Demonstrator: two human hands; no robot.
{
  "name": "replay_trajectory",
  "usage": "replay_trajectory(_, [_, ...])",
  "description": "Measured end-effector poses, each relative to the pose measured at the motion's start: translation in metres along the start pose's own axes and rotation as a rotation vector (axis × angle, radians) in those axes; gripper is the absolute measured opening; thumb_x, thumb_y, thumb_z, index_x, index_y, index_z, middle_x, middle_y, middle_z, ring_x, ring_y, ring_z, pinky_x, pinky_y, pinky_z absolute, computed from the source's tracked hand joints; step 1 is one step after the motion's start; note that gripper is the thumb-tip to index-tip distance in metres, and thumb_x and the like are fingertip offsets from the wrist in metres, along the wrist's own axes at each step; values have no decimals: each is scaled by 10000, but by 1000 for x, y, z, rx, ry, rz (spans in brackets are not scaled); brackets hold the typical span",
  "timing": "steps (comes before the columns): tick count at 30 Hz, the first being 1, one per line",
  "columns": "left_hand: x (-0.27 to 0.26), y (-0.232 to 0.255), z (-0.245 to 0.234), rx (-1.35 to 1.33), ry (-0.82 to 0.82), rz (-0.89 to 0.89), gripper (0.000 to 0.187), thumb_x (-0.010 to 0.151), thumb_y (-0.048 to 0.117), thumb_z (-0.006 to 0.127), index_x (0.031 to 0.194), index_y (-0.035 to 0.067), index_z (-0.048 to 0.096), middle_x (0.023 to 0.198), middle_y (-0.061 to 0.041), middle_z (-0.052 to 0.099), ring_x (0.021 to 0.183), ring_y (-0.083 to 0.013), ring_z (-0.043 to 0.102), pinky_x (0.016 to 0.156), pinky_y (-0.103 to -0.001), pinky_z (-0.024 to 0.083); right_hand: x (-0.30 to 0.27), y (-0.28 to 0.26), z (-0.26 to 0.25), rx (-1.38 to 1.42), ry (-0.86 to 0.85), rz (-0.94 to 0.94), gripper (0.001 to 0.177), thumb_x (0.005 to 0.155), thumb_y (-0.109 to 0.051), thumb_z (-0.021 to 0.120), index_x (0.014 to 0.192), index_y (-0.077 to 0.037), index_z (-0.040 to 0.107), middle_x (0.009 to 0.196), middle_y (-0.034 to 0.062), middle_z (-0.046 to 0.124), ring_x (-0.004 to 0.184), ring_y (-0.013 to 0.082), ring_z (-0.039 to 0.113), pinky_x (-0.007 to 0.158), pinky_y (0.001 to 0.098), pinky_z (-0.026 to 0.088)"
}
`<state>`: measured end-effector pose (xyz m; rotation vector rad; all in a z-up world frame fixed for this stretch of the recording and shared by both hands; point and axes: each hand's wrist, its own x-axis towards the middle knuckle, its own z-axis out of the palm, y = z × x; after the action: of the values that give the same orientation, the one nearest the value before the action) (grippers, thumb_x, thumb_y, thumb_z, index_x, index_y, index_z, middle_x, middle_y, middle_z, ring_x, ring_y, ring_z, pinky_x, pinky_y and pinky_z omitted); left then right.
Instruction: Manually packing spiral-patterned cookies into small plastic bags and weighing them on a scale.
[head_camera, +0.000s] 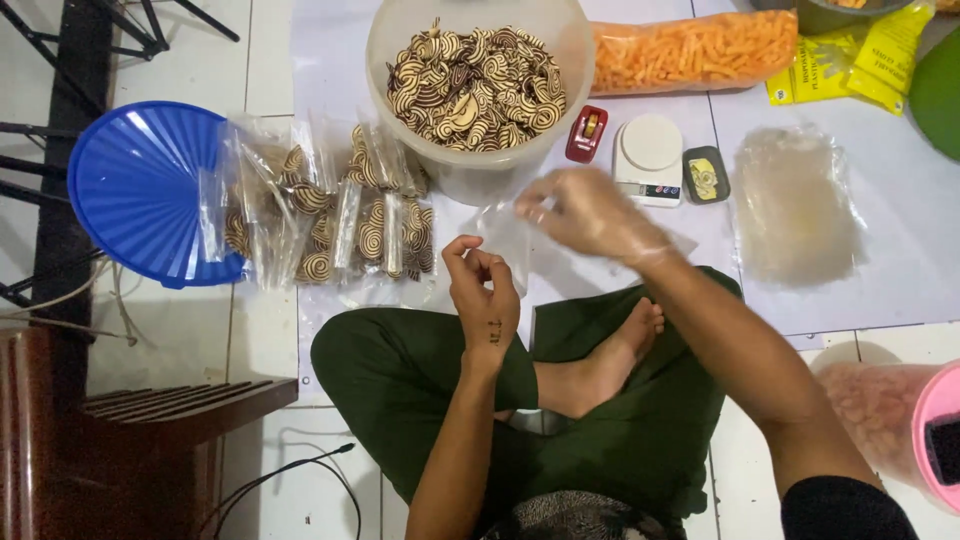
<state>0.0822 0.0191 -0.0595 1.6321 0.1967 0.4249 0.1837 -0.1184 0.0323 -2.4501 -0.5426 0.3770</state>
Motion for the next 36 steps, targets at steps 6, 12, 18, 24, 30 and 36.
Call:
replay_trajectory(6, [-3, 6, -14, -53, -8, -27, 326, 913, 5, 500, 1234, 51, 463, 676, 42, 445, 626, -86, 415, 640, -241, 378, 71, 50, -50, -143, 421, -244, 213, 977, -184, 655, 880, -45, 784, 585, 19, 604, 397, 88, 430, 336, 232, 340])
replay_trajectory(12, [-7, 4, -26, -108, -44, -63, 271, 951, -39, 537, 1207, 30, 482, 659, 51, 411, 596, -67, 379, 618, -224, 407, 174, 80, -55, -191, 330, -52, 319, 835, 76, 598, 1111, 25, 749, 928, 197, 739, 752, 240, 708, 714, 307, 617])
replay_trajectory(18, [-10, -5, -40, -24, -129, -104, 285, 944, -30, 533, 1228, -8, 520, 624, 45, 413, 557, -83, 394, 582, -232, 378, 246, 99, -34, -328, 41, 185, 728, 767, -1, 647, 1476, -55, 490, 1366, 216, 582, 1153, 380, 599, 1023, 470, 492])
replay_trajectory(24, [-4, -18, -45, -61, -139, -216, 268, 936, 3, 552, 1202, 38, 553, 678, 28, 405, 622, -96, 401, 618, -241, 397, 269, 89, -21, -361, -139, 166, 594, 803, 28, 620, 1369, -151, 633, 1307, 106, 678, 1150, 305, 639, 1079, 452, 477])
replay_trajectory(30, [11, -21, -43, -72, -137, -207, 288, 946, -4, 549, 1233, 15, 533, 659, 39, 425, 593, -81, 402, 573, -225, 372, 270, 102, -29, -421, -100, 199, 491, 779, -126, 774, 1266, -148, 716, 1210, 117, 697, 1109, 312, 636, 1049, 463, 482])
replay_trajectory(36, [11, -18, -37, -51, -134, -194, 311, 935, -15, 541, 1241, 38, 533, 673, 39, 409, 606, -86, 381, 590, -228, 356, 240, 83, -46, -302, -176, 248, 355, 900, -220, 719, 1251, -175, 739, 1173, 77, 746, 927, 250, 715, 958, 386, 537])
